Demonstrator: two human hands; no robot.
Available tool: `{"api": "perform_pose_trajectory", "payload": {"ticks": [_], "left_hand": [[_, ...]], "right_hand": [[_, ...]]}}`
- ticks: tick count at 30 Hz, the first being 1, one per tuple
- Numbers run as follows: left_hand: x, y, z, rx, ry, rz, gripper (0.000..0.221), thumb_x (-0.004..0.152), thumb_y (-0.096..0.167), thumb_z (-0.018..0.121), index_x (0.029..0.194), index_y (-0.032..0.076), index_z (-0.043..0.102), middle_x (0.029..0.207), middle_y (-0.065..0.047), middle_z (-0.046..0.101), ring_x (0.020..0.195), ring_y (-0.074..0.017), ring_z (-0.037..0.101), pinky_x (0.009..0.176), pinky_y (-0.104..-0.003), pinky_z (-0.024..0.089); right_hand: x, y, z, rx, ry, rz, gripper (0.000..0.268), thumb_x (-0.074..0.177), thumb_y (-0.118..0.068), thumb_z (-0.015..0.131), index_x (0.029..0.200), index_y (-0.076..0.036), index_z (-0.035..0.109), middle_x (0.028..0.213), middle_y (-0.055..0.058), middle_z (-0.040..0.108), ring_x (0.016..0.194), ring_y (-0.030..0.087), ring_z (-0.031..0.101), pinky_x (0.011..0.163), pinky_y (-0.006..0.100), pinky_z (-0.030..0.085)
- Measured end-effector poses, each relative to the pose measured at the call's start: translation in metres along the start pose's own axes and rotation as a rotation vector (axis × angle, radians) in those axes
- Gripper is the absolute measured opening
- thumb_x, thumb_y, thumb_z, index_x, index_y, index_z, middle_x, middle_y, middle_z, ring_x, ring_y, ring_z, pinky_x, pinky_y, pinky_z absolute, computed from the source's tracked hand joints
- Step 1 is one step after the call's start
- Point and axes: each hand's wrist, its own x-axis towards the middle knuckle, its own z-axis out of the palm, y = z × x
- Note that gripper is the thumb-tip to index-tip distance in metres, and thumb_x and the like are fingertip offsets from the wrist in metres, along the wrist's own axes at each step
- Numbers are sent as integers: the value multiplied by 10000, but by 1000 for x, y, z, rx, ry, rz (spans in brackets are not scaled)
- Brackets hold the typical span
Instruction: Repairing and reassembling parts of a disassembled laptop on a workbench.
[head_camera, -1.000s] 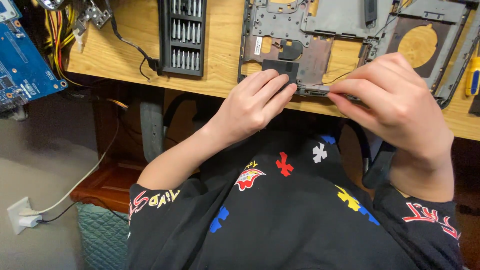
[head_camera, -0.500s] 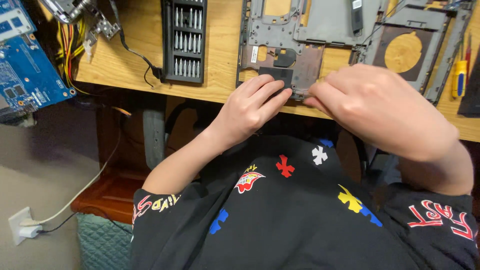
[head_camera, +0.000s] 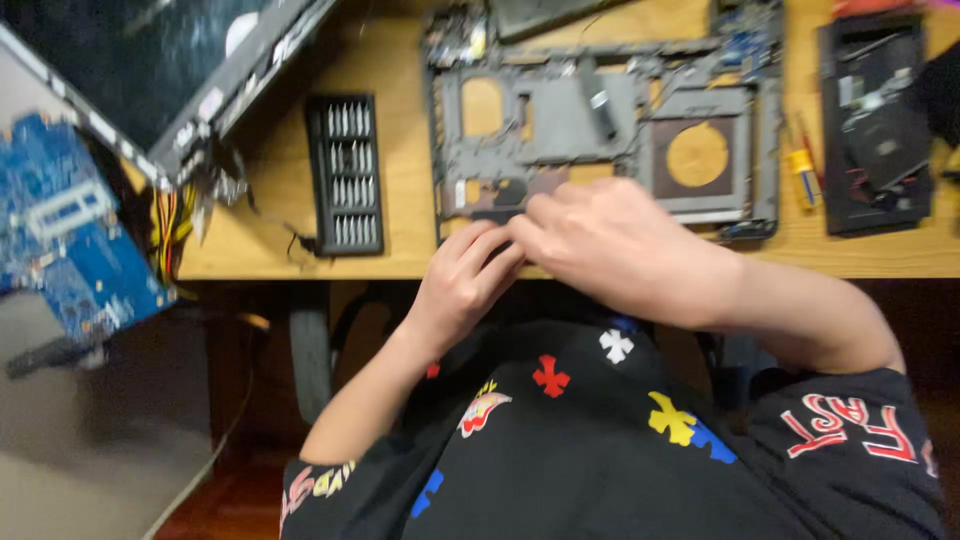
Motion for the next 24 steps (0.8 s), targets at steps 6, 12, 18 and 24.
{"api": "perform_pose_trajectory", "payload": {"ticks": [6, 12, 18, 24], "left_hand": [[6, 3, -1, 28, 46, -34, 318, 844, 14, 790, 1142, 5, 681, 1153, -124, 654, 1072, -333, 640, 927, -442, 551], [3, 3, 2, 10, 31, -67, 310, 823, 7, 799, 1113, 5, 687, 1105, -134, 651, 1064, -342, 650, 915, -444, 552], [4, 2, 2, -5, 57, -49, 318, 796, 4, 797, 1088, -16, 671, 1101, -140, 668, 1026, -349, 655, 890, -447, 557], [8, 4, 1, 7, 76, -52, 298, 812, -19, 789, 1085, -11, 669, 1095, -129, 669, 1007, -330, 659, 869, -433, 565]], "right_hand": [[1, -1, 14, 11, -79, -4, 113, 891, -174, 628, 874, -65, 606, 777, 92, 670, 743, 258, 714, 601, 386, 556], [-1, -3, 12, 103, 101, -63, 168, 791, -164, 662, 888, -33, 619, 787, 98, 662, 753, 273, 702, 550, 389, 550], [-3, -10, 10, -40, -9, -26, 126, 855, -171, 648, 908, -59, 629, 798, 91, 666, 752, 243, 708, 555, 373, 547], [2, -1, 15, -7, -83, -22, 136, 888, -191, 645, 890, -55, 630, 789, 92, 674, 755, 247, 714, 575, 377, 548]]}}
